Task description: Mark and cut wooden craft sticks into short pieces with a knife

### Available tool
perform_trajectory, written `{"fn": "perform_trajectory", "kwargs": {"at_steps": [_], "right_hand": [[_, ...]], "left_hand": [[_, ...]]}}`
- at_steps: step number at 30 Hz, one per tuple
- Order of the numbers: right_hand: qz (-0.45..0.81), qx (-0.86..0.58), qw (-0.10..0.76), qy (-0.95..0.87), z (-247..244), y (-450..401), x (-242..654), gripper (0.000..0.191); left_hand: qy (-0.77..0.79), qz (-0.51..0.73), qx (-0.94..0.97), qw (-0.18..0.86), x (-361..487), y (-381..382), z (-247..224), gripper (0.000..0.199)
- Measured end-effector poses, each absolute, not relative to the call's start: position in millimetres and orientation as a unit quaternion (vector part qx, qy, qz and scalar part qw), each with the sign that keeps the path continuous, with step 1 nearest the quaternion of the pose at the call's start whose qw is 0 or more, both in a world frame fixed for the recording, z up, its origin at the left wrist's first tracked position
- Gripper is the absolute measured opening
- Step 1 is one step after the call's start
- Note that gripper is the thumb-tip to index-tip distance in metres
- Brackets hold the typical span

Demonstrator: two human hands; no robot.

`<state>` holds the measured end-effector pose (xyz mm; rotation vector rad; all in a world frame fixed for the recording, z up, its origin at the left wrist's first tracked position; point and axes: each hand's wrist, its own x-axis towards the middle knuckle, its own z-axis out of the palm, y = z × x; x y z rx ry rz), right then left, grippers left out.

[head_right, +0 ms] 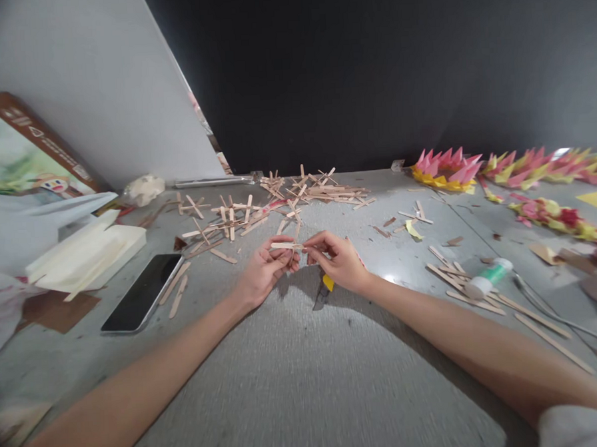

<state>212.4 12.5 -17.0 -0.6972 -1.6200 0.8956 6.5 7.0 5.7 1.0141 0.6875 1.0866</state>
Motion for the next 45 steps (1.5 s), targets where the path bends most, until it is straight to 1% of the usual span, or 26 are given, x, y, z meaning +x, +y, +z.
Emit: {"fn": "perform_trajectory", "kwargs": {"at_steps": [7, 13, 19, 28, 34, 39, 45], "right_hand": [[0.373, -0.3, 0.551, -0.683, -16.0, 11.1, 213.1, 0.017], [0.371, -0.303, 0.564, -0.673, -14.3, 9.3, 212.6, 0.022], [0.376, -0.294, 0.555, -0.681, -13.6, 9.9, 213.6, 0.017], [0.378, -0.294, 0.549, -0.685, -11.4, 7.6, 213.6, 0.019], [0.374, -0.273, 0.559, -0.688, -8.2, 5.6, 214.0, 0.012], [0.361, -0.285, 0.554, -0.694, -7.4, 4.8, 214.7, 0.017], [0.363, -0.283, 0.555, -0.693, -9.1, 4.1, 215.7, 0.014]], "left_hand": [[0.307, 0.486, 0.466, 0.673, 7.6, 5.7, 7.9, 0.046], [0.316, 0.482, 0.485, 0.658, 8.4, 5.2, 8.4, 0.048], [0.314, 0.482, 0.493, 0.653, 9.1, 4.1, 9.6, 0.046], [0.313, 0.489, 0.496, 0.645, 8.5, 4.9, 5.6, 0.048], [0.323, 0.492, 0.499, 0.636, 8.3, 4.3, 5.4, 0.049], [0.322, 0.501, 0.5, 0.629, 8.4, 5.0, 5.1, 0.055], [0.321, 0.501, 0.507, 0.624, 8.6, 4.1, 6.8, 0.044]]}}
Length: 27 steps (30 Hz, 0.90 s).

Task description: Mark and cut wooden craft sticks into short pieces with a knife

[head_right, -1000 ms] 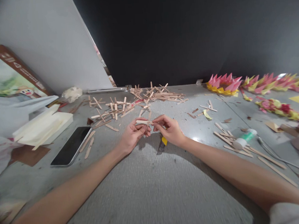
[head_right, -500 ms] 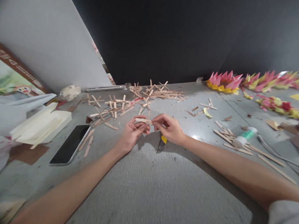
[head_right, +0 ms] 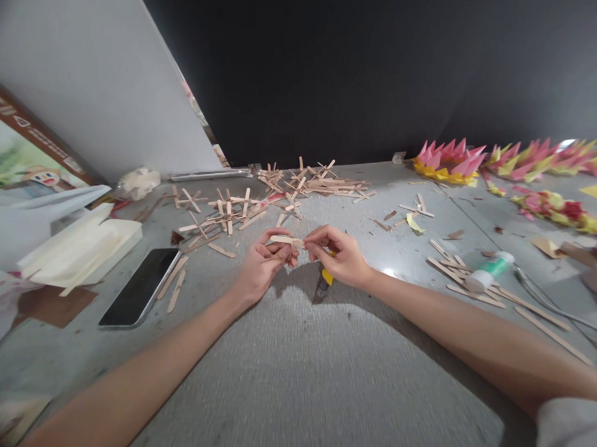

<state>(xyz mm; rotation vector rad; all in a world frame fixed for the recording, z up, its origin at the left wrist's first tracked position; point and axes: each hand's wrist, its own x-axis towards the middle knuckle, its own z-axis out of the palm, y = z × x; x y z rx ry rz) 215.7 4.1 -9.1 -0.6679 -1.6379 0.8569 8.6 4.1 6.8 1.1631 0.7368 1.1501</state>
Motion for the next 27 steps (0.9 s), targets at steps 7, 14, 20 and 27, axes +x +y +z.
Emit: {"fn": "perform_trajectory", "kwargs": {"at_steps": [7, 14, 20, 27], "right_hand": [[0.262, -0.293, 0.515, -0.761, -6, 0, 223, 0.021], [0.262, -0.278, 0.518, -0.766, -5, 1, 221, 0.015], [0.262, -0.294, 0.52, -0.758, -10, 5, 220, 0.015], [0.315, -0.325, 0.51, -0.732, -12, 7, 218, 0.017]], "left_hand": [[0.33, 0.542, 0.563, 0.529, 14, -10, 10, 0.027], [0.327, 0.536, 0.585, 0.513, 15, -13, 10, 0.023], [0.324, 0.503, 0.568, 0.566, 15, -12, 11, 0.029], [0.317, 0.48, 0.564, 0.593, 16, -12, 14, 0.041]]}}
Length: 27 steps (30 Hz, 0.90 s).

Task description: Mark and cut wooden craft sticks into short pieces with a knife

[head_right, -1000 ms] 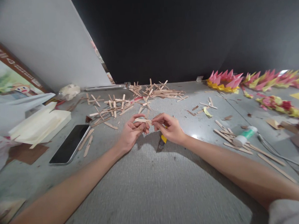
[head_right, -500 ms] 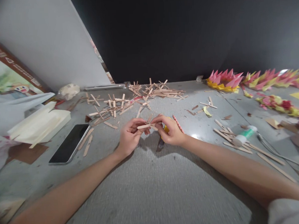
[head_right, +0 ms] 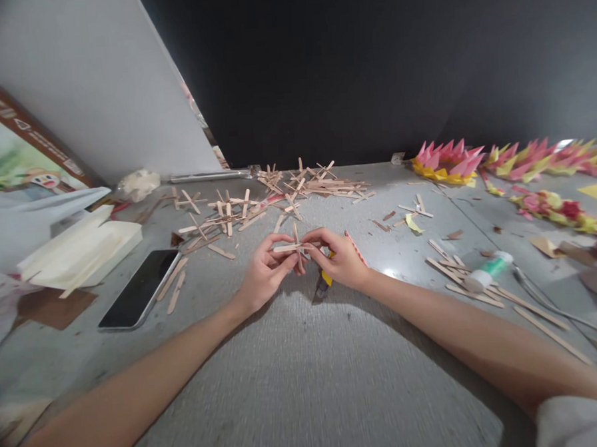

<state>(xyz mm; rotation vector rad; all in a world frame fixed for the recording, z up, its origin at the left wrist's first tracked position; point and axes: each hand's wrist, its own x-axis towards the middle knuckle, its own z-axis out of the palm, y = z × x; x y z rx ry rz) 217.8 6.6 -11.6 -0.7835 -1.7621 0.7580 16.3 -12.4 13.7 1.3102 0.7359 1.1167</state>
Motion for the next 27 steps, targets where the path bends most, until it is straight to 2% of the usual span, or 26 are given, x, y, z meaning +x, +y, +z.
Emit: {"fn": "perform_trajectory", "kwargs": {"at_steps": [4, 7, 16, 27], "right_hand": [[0.351, -0.327, 0.5, -0.721, -8, 6, 217, 0.026], [0.36, -0.316, 0.494, -0.726, -6, 6, 217, 0.032], [0.334, -0.318, 0.491, -0.739, -5, 7, 215, 0.032], [0.32, -0.323, 0.476, -0.753, -7, 7, 214, 0.034]], "left_hand": [[0.313, 0.484, 0.574, 0.582, 17, -11, 11, 0.054], [0.317, 0.472, 0.588, 0.575, 16, -9, 9, 0.05], [0.341, 0.466, 0.6, 0.553, 15, -8, 1, 0.04], [0.332, 0.462, 0.612, 0.55, 16, -2, -1, 0.04]]}}
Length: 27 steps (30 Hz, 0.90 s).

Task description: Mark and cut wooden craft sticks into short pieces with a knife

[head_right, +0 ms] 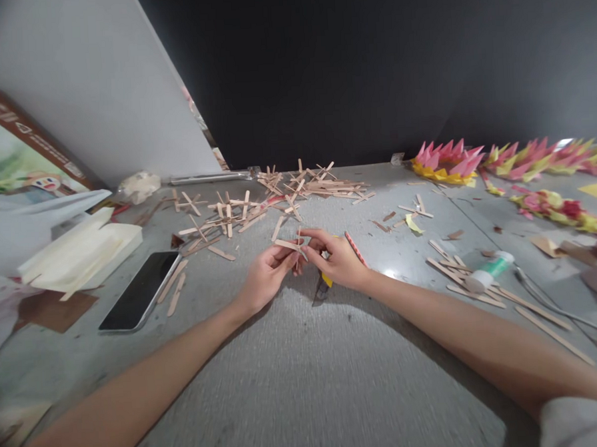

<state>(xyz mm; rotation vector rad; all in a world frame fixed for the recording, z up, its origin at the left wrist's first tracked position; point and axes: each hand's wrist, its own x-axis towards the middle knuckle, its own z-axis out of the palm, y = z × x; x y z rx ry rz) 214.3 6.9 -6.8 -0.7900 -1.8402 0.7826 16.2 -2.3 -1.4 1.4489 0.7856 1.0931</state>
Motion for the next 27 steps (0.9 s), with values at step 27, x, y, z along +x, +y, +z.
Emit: {"fn": "perform_trajectory", "kwargs": {"at_steps": [27], "right_hand": [[0.395, -0.329, 0.463, -0.722, -4, 4, 213, 0.028]], "left_hand": [[0.35, 0.479, 0.62, 0.514, 14, -5, 3, 0.037]]}}
